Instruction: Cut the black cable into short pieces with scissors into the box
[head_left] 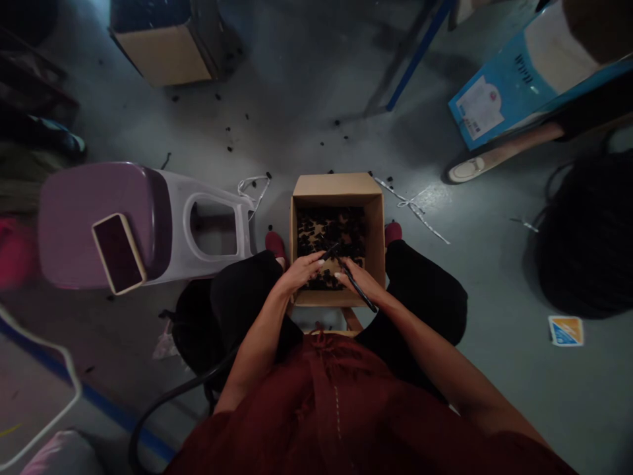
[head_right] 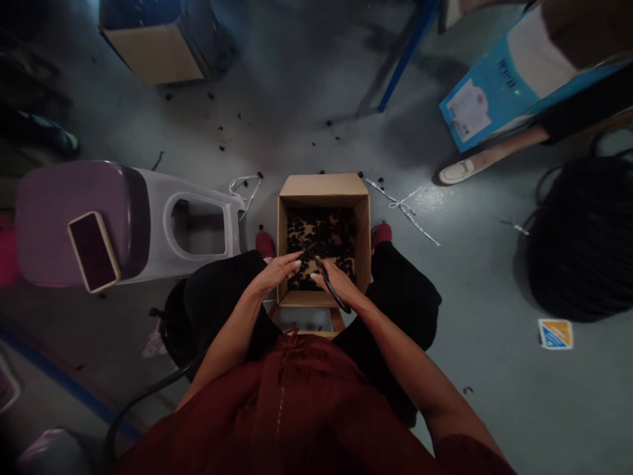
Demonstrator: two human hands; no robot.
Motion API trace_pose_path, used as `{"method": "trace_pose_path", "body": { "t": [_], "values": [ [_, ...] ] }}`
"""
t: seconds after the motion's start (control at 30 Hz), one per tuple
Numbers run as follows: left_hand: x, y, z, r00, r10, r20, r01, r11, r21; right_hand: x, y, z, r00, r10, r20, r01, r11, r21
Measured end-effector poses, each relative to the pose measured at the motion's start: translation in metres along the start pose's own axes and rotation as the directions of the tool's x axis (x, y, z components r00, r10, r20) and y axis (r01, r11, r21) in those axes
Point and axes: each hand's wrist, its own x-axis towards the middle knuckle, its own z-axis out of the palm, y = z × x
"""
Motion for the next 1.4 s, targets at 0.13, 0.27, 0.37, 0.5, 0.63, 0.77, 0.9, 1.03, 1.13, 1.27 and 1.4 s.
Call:
{"method": "trace_pose_path", "body": {
  "t": [0.13,0.27,0.37,0.5,0.63,0.77,0.9,1.03,1.13,1.27,1.4],
  "values": [
    [0.001,-0.002,0.000,1.000,0.017,-0.016,-0.017,0.999,0.028,-0.001,-0.002,0.000,1.000,0.000,-0.012,0.000,1.000,-0.013],
    [0.003,-0.003,0.002,0.999,0.015,-0.034,-0.014,0.999,0.040,-0.001,-0.002,0.001,0.999,0.033,-0.016,-0.033,0.999,0.000],
    [0.004,-0.004,0.004,0.998,0.036,-0.045,-0.033,0.998,0.054,-0.001,-0.001,0.003,0.998,0.064,-0.008,-0.064,0.998,0.002],
    [0.006,-0.004,0.007,0.998,0.036,-0.045,-0.033,0.997,0.075,0.000,0.002,0.005,0.995,0.099,-0.015,-0.099,0.995,0.007],
    [0.007,-0.004,0.007,0.999,0.018,-0.051,-0.013,0.996,0.088,0.001,0.002,0.006,0.996,0.091,-0.022,-0.091,0.995,0.033],
    [0.005,-0.002,0.005,0.998,0.056,-0.004,-0.055,0.990,0.133,0.002,-0.002,0.003,0.997,0.081,-0.016,-0.080,0.996,0.039],
    [0.004,-0.001,0.003,0.996,0.089,0.000,-0.087,0.982,0.166,0.003,-0.002,0.004,0.999,0.048,-0.012,-0.047,0.998,0.048],
    [0.008,-0.004,0.002,0.986,0.135,-0.103,-0.081,0.907,0.412,0.003,0.001,0.006,0.995,0.071,0.068,-0.075,0.995,0.065],
    [0.010,-0.009,0.001,0.944,0.294,-0.152,-0.113,0.719,0.686,0.002,0.001,0.006,0.990,0.073,0.118,-0.083,0.993,0.081],
    [0.010,-0.012,0.000,0.936,0.318,-0.149,-0.054,0.550,0.833,0.003,0.001,0.005,0.991,0.082,0.108,-0.082,0.997,-0.004],
    [0.009,-0.011,0.000,0.943,0.289,-0.166,-0.006,0.513,0.858,0.005,0.003,0.006,0.988,0.126,0.085,-0.115,0.985,-0.129]
  ]
}}
